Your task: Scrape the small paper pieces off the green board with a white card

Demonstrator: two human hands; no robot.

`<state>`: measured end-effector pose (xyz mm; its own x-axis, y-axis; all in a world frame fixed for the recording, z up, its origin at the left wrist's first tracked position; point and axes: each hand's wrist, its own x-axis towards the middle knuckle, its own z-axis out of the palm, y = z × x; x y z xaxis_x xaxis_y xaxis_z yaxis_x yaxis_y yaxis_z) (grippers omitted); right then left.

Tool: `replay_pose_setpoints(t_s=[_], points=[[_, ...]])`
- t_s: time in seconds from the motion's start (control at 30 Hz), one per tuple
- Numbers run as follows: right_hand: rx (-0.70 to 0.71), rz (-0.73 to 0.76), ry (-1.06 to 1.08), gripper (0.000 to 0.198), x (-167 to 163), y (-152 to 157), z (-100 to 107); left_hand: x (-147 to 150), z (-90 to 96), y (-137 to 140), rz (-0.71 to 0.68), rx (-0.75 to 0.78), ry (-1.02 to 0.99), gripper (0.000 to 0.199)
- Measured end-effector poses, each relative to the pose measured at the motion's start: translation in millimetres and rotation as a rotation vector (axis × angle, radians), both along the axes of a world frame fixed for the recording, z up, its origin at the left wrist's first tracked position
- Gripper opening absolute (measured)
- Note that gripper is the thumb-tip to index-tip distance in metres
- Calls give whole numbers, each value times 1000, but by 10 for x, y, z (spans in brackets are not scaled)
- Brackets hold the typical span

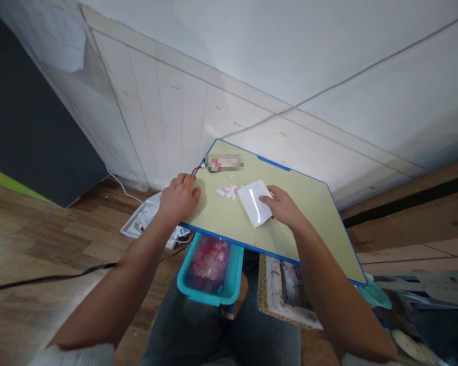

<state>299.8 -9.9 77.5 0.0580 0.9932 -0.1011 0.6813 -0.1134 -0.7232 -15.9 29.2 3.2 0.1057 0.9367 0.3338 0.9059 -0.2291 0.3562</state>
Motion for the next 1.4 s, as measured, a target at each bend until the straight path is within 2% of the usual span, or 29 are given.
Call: replay_pose_setpoints(t_s=[0.1,0.2,0.27,0.33,0.43,0.63,0.77,0.87,1.0,1.13,1.23,1.4], points=[[17,106,-114,30,-54,171,-20,-1,8,10,9,-8,3,37],[-20,175,-151,25,34,32,1,-10,-3,21,3,-6,8,37],[-75,181,-102,25,193,-144,41,-16,-13,26,-11,-2,14,37],[-119,130,-21,26,358,-306,73,-21,-17,30,-22,3,21,38],[-93,-9,30,28,461,-436,52,-19,-9,35,-18,0,28,40],[-49,-19,-3,33,231,-436,-91,10,-2,25,19,-21,42,41],[23,-82,22,39,165,-521,-120,31,-11,9,43,-26,46,42],[93,-147,196,47,133,-698,-178,55,32,-12,71,-92,56,43],[157,-281,599,59,50,-1047,-313,101,194,-119,75,-155,112,44],[210,-449,893,52,-3,-1315,-398,163,386,-274,62,-148,200,40],[234,-518,1015,46,-7,-1351,-382,241,439,-328,98,-156,216,39],[294,-553,1075,45,-43,-1148,-361,383,354,-289,171,-143,180,45]])
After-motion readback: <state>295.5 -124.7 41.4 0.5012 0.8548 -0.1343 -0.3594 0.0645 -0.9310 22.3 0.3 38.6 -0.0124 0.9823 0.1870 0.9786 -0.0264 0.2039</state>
